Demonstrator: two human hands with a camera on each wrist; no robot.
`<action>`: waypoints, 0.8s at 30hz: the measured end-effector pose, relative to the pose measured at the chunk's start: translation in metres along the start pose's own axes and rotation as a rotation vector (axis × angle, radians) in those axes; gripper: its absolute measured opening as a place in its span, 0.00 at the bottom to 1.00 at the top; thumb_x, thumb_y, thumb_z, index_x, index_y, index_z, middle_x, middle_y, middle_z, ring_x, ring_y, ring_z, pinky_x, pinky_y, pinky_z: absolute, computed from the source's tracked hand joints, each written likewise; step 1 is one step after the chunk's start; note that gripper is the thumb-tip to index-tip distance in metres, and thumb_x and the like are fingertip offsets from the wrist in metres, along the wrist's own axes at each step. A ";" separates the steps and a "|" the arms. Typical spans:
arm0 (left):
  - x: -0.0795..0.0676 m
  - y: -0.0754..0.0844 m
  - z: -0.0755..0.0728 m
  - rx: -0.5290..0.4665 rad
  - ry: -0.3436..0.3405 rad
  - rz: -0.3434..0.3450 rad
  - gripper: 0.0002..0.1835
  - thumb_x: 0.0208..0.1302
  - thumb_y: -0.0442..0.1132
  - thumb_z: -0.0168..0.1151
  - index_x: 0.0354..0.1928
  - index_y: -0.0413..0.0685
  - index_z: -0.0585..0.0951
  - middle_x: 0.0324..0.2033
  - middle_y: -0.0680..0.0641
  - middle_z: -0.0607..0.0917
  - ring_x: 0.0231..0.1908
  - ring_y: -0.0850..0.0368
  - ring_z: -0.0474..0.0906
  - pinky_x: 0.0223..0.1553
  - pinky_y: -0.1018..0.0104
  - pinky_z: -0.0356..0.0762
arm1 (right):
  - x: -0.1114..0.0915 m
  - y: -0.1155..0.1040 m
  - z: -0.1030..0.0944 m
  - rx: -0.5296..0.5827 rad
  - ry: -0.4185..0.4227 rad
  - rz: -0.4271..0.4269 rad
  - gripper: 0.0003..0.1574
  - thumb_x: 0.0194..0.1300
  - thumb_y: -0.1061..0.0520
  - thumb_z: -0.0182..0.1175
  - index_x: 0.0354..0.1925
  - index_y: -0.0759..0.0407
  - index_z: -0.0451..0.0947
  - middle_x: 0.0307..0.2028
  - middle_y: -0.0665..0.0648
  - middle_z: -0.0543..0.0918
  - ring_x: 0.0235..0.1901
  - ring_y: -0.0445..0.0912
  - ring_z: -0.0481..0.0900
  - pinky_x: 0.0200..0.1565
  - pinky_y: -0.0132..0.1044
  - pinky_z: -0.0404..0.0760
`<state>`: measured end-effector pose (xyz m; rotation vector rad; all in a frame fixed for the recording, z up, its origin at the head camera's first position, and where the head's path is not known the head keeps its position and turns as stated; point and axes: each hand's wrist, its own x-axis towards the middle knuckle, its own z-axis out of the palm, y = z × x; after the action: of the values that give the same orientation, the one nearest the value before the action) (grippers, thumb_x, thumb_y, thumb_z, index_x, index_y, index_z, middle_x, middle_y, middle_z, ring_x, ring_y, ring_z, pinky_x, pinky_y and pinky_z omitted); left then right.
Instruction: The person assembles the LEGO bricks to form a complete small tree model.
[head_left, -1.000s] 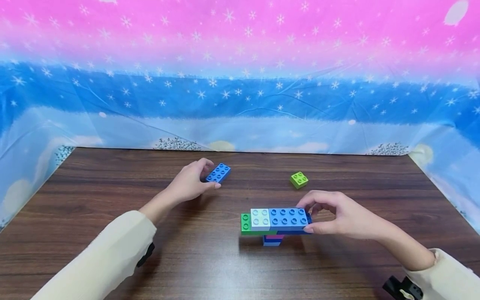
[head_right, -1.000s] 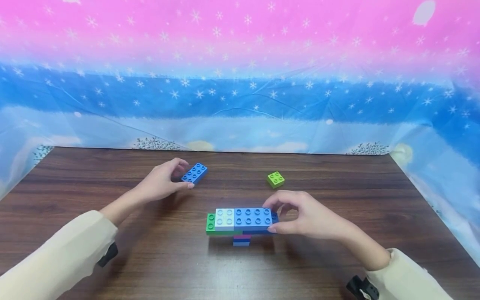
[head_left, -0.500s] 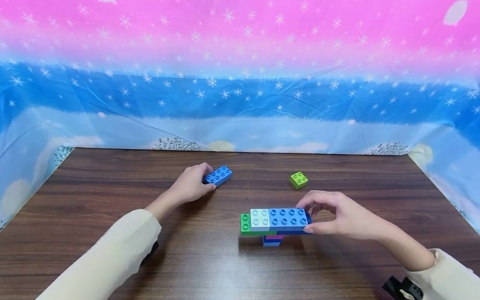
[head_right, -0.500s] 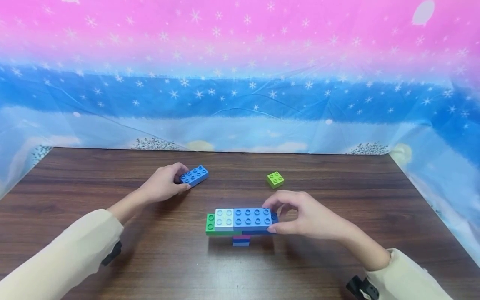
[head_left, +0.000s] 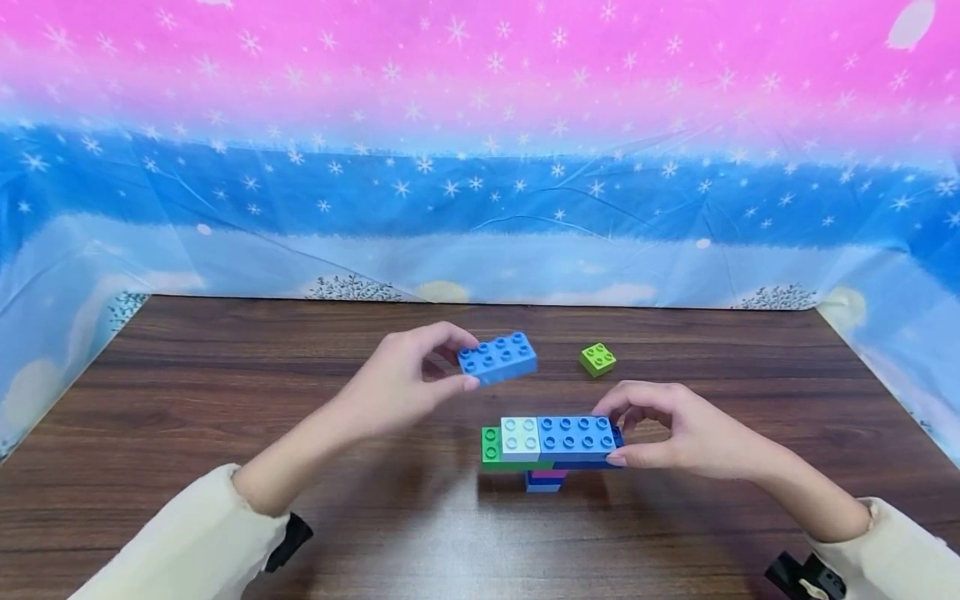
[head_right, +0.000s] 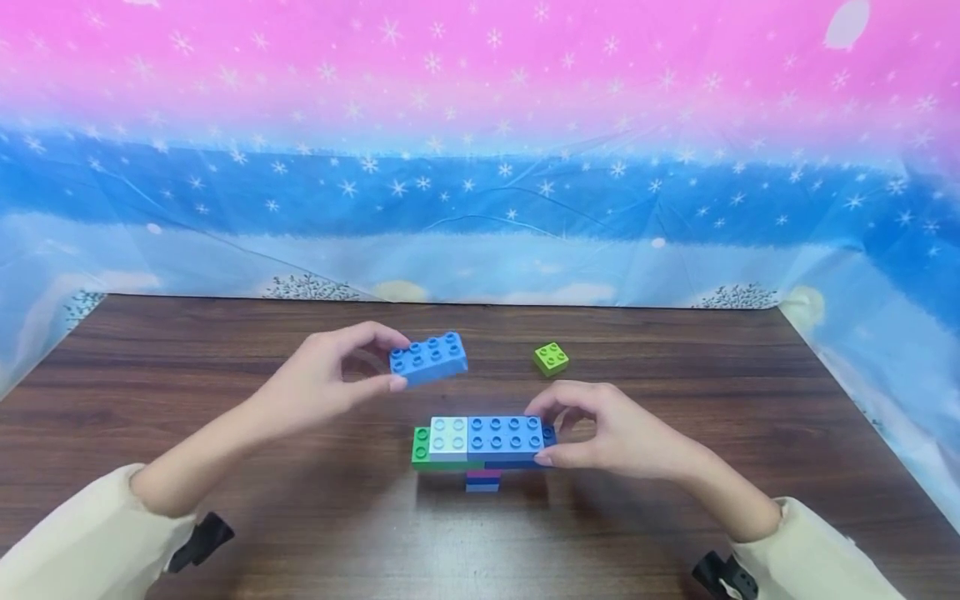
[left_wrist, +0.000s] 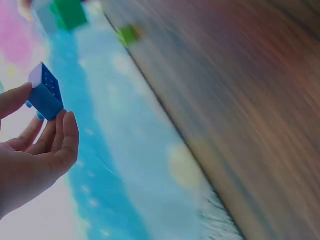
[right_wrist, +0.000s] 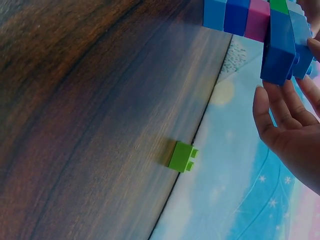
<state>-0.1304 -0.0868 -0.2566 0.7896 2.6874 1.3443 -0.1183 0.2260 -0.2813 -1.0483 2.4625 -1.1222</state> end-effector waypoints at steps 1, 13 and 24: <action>-0.003 0.006 0.003 0.000 -0.008 0.019 0.17 0.55 0.33 0.64 0.47 0.40 0.76 0.38 0.48 0.80 0.38 0.56 0.76 0.41 0.66 0.76 | 0.000 0.000 0.000 0.000 0.000 -0.002 0.17 0.58 0.57 0.64 0.47 0.51 0.74 0.43 0.48 0.78 0.40 0.43 0.76 0.40 0.42 0.77; -0.014 0.027 0.036 0.003 -0.124 0.187 0.16 0.57 0.34 0.64 0.47 0.41 0.76 0.42 0.48 0.80 0.39 0.58 0.76 0.37 0.70 0.76 | 0.000 0.001 0.001 -0.011 0.004 -0.045 0.17 0.58 0.58 0.63 0.47 0.52 0.74 0.44 0.49 0.78 0.40 0.42 0.76 0.41 0.37 0.77; -0.013 0.024 0.041 0.036 -0.163 0.186 0.18 0.58 0.35 0.63 0.50 0.41 0.75 0.46 0.47 0.79 0.42 0.57 0.77 0.42 0.71 0.75 | 0.000 0.001 0.001 -0.018 0.006 -0.043 0.18 0.57 0.58 0.64 0.47 0.53 0.74 0.44 0.49 0.78 0.41 0.42 0.76 0.41 0.38 0.78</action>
<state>-0.0987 -0.0500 -0.2663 1.1249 2.5714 1.2073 -0.1186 0.2255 -0.2825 -1.1093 2.4706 -1.1188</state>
